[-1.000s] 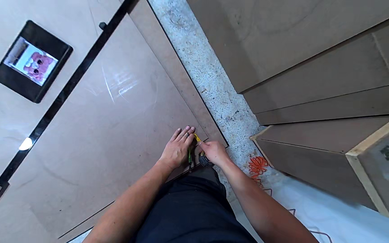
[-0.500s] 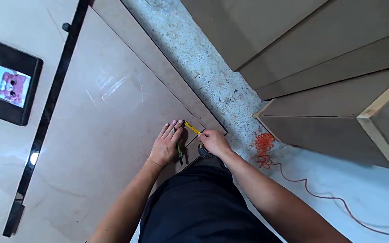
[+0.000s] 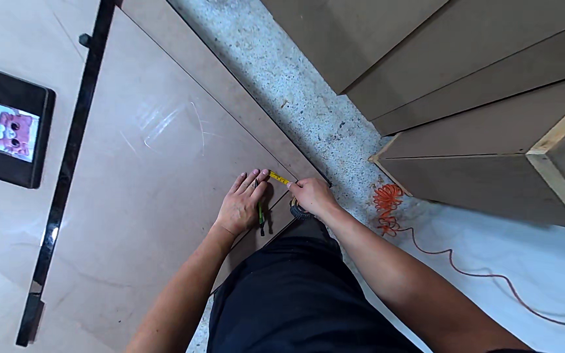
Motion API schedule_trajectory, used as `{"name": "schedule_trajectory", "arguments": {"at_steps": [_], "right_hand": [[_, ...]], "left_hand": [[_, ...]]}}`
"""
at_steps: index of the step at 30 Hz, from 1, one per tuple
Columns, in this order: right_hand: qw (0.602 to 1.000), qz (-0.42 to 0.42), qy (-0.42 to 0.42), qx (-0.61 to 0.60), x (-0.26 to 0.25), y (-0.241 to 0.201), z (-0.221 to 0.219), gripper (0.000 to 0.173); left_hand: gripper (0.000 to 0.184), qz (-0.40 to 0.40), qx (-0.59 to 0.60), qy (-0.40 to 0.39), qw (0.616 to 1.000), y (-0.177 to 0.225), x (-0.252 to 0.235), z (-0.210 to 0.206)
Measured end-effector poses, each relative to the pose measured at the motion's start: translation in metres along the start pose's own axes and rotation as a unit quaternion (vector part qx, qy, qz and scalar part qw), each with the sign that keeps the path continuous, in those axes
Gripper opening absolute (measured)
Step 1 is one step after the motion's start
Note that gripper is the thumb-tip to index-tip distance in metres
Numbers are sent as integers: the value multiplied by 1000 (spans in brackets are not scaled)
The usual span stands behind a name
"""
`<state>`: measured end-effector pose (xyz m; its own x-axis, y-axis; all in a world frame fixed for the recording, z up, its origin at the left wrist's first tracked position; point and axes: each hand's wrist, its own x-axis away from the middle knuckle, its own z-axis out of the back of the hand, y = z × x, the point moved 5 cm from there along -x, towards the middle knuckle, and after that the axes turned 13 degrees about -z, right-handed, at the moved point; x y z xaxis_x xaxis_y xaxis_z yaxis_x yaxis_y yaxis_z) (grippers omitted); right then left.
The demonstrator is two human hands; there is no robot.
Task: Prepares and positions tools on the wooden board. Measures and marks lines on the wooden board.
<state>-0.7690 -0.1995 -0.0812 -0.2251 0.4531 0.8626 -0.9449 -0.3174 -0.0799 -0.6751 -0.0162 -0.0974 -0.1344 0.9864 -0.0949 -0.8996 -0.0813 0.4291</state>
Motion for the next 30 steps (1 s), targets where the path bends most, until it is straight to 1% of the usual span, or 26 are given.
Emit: {"name": "schedule_trajectory", "arguments": {"at_steps": [6,12,17,22,24,28,30], "right_hand": [[998,-2,10,59,2,-7,3,50],[999,11,19,34,-1,-7,4,44],[1000,10,26,11,-3,-5,3,45],[1000,3,22,13,-2,-5,3,45],[1000,1,24,14,-2,-5,3,49],[996,-18,22,80,-2,-14,4,71],[993,-24,31,111,0,-24,10,73]], "left_hand": [[36,0,-1,-22,1000,1,-1,-2],[36,15,9,-19,1000,1,-3,-2],[37,53,10,-37,998,3,-7,-3],[35,54,6,-28,998,3,-8,-2],[35,52,2,-31,998,4,-9,-2],[37,55,0,-50,997,4,-9,-2],[38,58,-1,-55,997,3,-8,-2]]}}
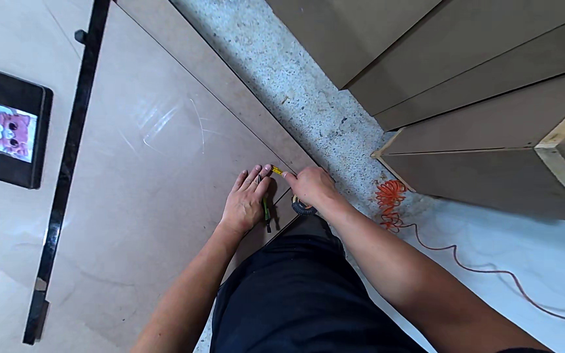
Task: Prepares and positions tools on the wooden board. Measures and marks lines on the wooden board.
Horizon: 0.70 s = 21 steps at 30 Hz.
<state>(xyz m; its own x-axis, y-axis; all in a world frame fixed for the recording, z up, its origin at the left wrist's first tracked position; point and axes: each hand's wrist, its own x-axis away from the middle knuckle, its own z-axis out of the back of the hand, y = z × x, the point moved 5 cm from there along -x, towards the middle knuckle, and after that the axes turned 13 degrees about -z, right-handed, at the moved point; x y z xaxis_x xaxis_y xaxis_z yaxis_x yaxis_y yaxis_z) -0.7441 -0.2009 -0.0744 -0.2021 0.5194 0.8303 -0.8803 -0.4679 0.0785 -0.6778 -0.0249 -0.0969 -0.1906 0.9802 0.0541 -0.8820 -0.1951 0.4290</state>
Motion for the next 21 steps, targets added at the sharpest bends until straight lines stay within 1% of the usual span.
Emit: {"name": "schedule_trajectory", "arguments": {"at_steps": [5,11,17,19,21], "right_hand": [[1000,-3,0,25,0,-7,11,71],[1000,1,-7,26,-1,-15,9,72],[999,12,-9,29,0,-19,8,69],[1000,7,-10,25,1,-20,7,67],[1000,1,-14,25,1,-21,8,67]], "left_hand": [[36,0,-2,2,1000,1,-1,1],[37,0,7,3,1000,0,0,1],[38,-4,7,1,1000,0,-1,1],[37,6,39,11,999,-1,-1,3],[41,50,149,48,986,-6,-2,11]]}}
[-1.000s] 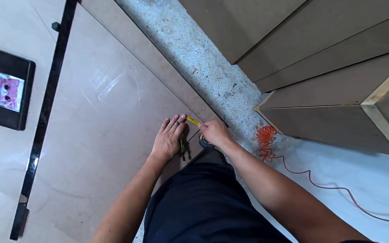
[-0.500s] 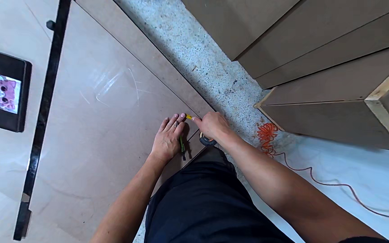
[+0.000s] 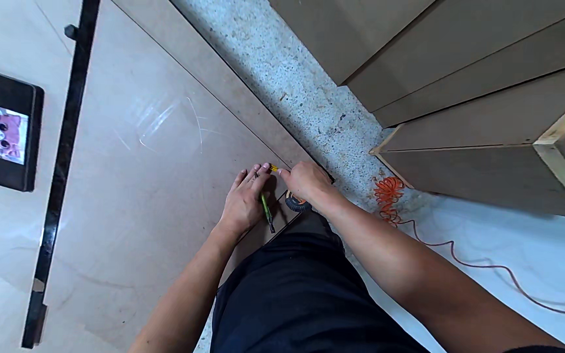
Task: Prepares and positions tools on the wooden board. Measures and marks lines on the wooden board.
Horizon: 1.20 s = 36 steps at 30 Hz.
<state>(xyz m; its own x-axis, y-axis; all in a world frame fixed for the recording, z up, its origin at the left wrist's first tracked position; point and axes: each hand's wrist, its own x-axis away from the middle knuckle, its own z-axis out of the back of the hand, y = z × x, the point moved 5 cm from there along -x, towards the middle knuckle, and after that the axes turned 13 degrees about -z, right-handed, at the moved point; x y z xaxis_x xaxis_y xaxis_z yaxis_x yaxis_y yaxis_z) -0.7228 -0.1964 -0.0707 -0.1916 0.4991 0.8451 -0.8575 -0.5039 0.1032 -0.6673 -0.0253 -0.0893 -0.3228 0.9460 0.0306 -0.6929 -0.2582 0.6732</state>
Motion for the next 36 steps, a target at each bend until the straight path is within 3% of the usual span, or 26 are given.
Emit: {"name": "schedule_trajectory", "arguments": {"at_steps": [2,6,9,14,29,36], "right_hand": [[1000,-2,-4,3,1,-1,1,67],[1000,0,-7,5,1,-2,0,66],[1000,-5,-9,-5,1,-2,0,64],[1000,2,-2,7,-1,-3,-1,66],[1000,4,7,-5,-2,-1,0,64],[1000,3,12,6,3,-3,2,62]], "left_hand": [[48,82,133,60,986,-6,0,15],[43,198,275,208,918,-25,-9,35],[29,231,294,180,910,-35,-24,35],[11,210,346,188,895,-39,-36,25],[10,199,213,169,941,-31,-43,15],[16,197,72,71,975,-19,-61,21]]}}
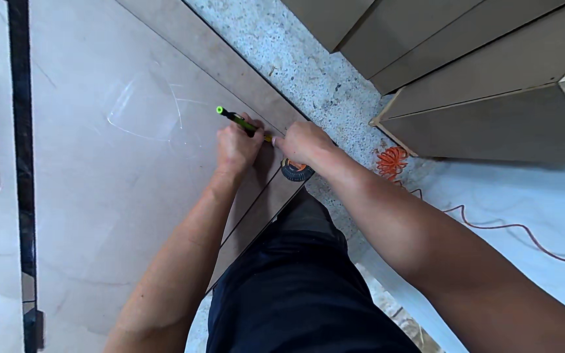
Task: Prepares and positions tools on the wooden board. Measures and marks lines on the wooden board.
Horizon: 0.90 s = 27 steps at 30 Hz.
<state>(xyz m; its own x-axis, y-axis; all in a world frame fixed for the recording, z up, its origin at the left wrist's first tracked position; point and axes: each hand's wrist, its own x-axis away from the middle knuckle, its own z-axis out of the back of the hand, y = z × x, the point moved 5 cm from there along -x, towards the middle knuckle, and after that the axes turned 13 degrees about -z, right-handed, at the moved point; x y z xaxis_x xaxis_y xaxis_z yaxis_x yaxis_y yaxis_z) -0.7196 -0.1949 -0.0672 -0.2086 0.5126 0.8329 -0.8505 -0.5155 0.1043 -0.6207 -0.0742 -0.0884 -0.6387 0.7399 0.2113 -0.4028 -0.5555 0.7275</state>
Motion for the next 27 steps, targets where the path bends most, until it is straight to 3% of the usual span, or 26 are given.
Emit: {"name": "schedule_trajectory", "arguments": {"at_steps": [11,27], "right_hand": [[1000,17,-1,16,-1,-1,-2,63],[1000,8,7,23,0,-4,-3,62]], "left_hand": [[15,-34,-3,-67,997,-3,-6,0],[13,-38,-27,-76,996,-2,-7,1]]}}
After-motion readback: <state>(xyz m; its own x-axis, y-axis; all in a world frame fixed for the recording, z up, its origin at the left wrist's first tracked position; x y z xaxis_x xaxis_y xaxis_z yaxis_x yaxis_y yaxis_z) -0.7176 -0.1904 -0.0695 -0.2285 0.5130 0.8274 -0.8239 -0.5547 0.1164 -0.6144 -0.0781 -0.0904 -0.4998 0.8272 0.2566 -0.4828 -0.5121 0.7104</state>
